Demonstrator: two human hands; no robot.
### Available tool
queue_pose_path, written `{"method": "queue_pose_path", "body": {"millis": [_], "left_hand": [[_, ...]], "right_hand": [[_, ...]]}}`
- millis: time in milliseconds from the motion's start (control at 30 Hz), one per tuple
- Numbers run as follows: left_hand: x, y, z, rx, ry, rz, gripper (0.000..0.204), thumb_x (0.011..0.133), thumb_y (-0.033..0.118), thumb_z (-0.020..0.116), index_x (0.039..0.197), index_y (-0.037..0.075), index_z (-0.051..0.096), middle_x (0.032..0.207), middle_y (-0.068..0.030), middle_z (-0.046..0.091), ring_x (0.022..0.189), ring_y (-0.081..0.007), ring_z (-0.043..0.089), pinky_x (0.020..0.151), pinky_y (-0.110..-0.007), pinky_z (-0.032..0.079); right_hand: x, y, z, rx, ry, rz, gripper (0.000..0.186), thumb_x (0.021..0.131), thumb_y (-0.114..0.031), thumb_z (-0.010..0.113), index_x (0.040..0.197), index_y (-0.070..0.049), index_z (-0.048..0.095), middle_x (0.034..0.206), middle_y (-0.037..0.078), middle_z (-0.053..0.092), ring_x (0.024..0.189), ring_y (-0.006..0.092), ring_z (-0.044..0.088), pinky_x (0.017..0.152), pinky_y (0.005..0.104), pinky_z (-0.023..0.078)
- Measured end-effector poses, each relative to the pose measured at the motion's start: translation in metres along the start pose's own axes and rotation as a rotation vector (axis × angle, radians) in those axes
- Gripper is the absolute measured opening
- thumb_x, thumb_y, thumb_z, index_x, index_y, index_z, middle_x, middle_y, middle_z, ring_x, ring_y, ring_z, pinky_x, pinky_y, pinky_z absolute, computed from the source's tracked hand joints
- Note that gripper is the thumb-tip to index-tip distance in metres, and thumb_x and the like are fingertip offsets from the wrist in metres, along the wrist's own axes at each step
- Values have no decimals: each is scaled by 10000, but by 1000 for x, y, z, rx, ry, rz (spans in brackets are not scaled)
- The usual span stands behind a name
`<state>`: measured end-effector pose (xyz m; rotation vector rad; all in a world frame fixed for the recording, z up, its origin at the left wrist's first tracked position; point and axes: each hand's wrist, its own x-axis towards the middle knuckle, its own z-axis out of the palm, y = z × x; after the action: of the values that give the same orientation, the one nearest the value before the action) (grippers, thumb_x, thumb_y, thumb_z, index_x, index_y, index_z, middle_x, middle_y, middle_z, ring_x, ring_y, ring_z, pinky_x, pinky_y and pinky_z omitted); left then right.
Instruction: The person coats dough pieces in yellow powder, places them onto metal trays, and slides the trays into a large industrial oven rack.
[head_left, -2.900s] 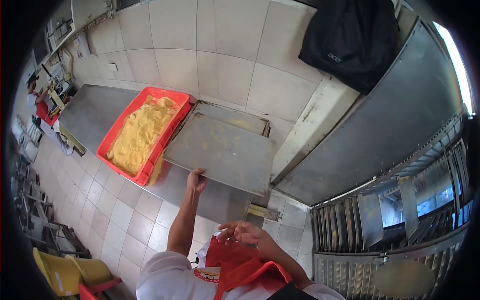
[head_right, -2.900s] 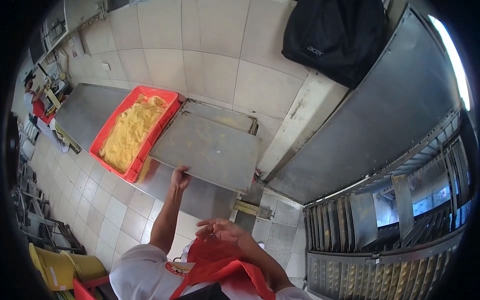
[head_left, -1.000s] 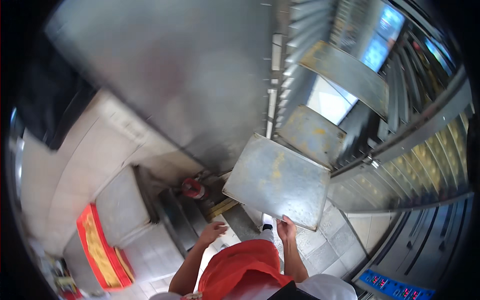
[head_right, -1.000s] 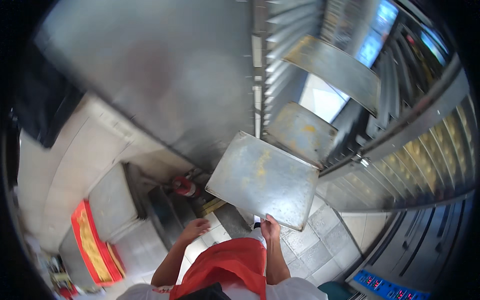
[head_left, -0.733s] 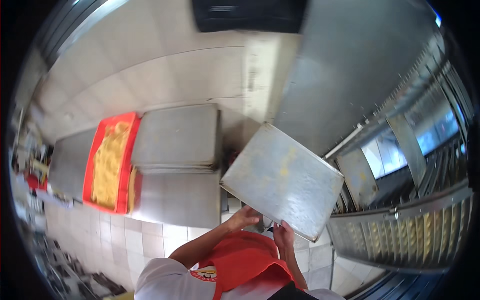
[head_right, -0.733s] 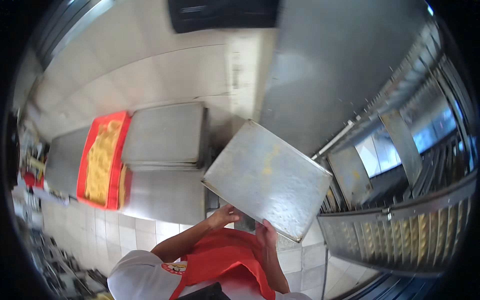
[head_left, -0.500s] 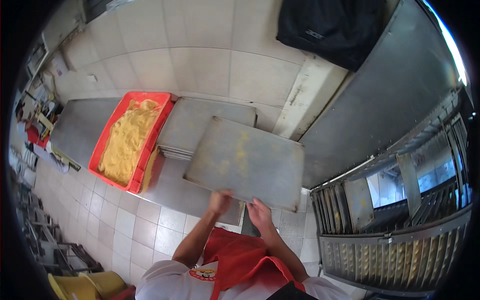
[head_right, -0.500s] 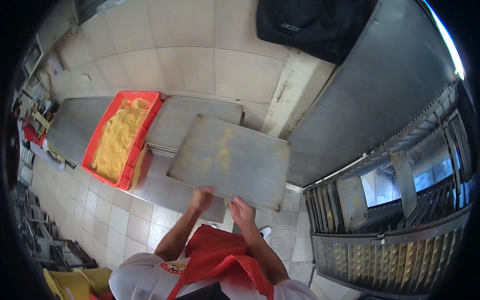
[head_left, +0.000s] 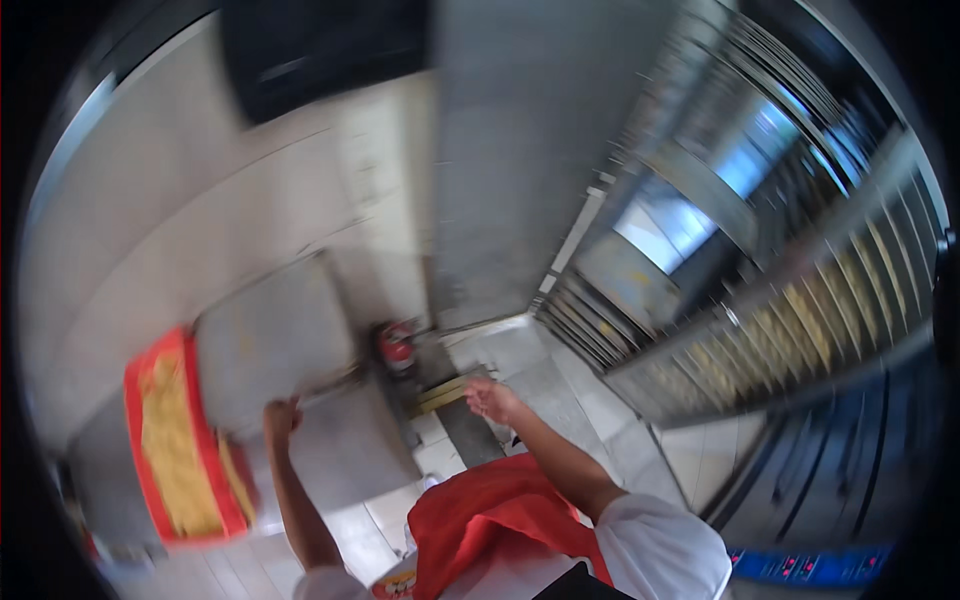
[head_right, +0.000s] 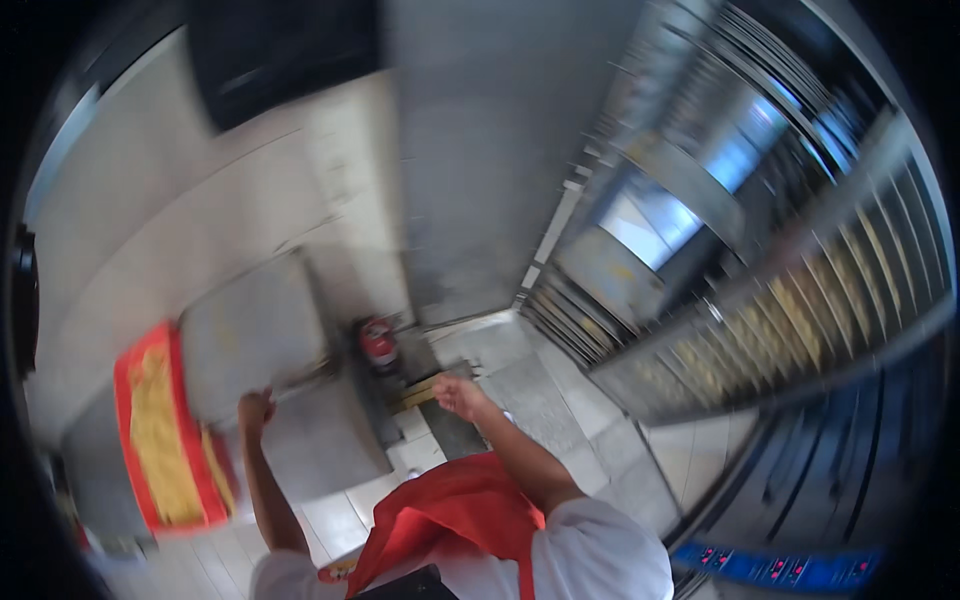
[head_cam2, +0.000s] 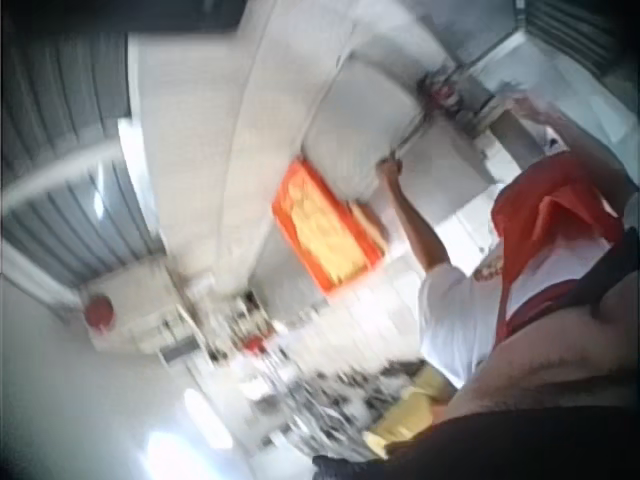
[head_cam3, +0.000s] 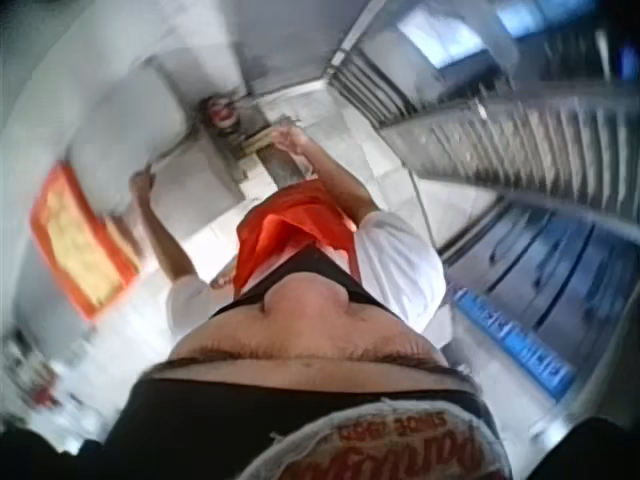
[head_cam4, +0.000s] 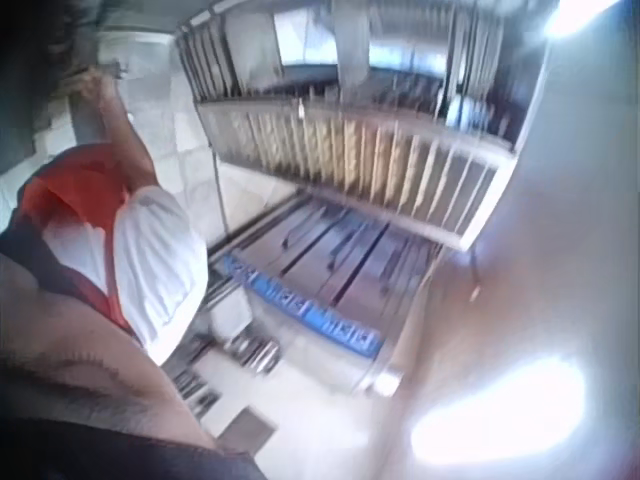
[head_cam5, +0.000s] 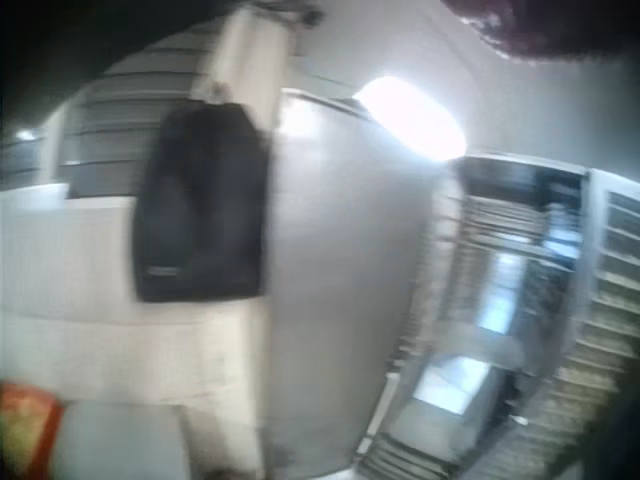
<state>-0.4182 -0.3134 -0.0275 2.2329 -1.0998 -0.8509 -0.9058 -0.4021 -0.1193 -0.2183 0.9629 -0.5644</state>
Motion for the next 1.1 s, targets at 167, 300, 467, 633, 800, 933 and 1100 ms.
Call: {"method": "queue_pose_path", "body": {"millis": [167, 300, 467, 633, 800, 933, 1100], "left_hand": [[-34, 73, 111, -385, -213, -185, 200, 911, 199, 589, 1024, 35, 567, 772, -78, 642, 582, -157, 618, 492, -279, 470], [-65, 166, 201, -336, -450, -70, 299, 852, 184, 674, 1051, -24, 595, 815, -82, 646, 628, -136, 617, 522, -246, 501], [-73, 239, 239, -220, -542, -5, 490, 823, 174, 700, 1207, -73, 520, 878, -102, 669, 735, -143, 630, 625, -261, 490], [-66, 303, 293, -180, -576, 122, 499, 826, 181, 697, 1215, -74, 517, 882, -92, 675, 732, -131, 621, 628, -261, 485], [-69, 327, 318, -190, -657, 144, 534, 833, 227, 694, 1243, -62, 512, 934, -100, 681, 776, -133, 622, 666, -271, 488], [-83, 361, 331, -183, -698, 240, 572, 836, 274, 705, 1257, -59, 506, 993, -116, 670, 864, -143, 625, 726, -283, 494], [-110, 388, 321, -378, -912, 275, 545, 880, 258, 679, 1307, -19, 484, 1112, -116, 633, 1007, -166, 599, 909, -303, 469]], "right_hand": [[-11, -182, -165, 462, 183, -526, 134, 912, -214, 547, 928, -89, 591, 800, 71, 644, 697, 194, 622, 637, 332, 518], [-71, -357, -258, 679, 202, -954, 261, 915, -346, 553, 890, -86, 559, 824, 93, 630, 716, 230, 619, 647, 364, 535], [-149, -545, -292, 779, 201, -1274, 710, 845, -512, 631, 1373, -130, 349, 1329, 140, 419, 1196, 306, 431, 1014, 465, 361], [-188, -627, -392, 763, 457, -1353, 354, 922, -168, 574, 1244, -63, 472, 1127, 118, 576, 950, 266, 610, 864, 409, 543], [-160, -565, -349, 753, 380, -1399, 225, 891, -18, 532, 1116, -33, 537, 1023, 103, 619, 826, 237, 635, 738, 388, 588], [-180, -442, -272, 746, 276, -1207, 69, 865, 7, 581, 920, 49, 583, 825, 75, 584, 736, 179, 603, 727, 333, 593], [-212, -250, -152, 811, 154, -1049, 49, 877, -3, 581, 915, 17, 605, 918, 94, 627, 895, 211, 607, 906, 419, 530]]}}
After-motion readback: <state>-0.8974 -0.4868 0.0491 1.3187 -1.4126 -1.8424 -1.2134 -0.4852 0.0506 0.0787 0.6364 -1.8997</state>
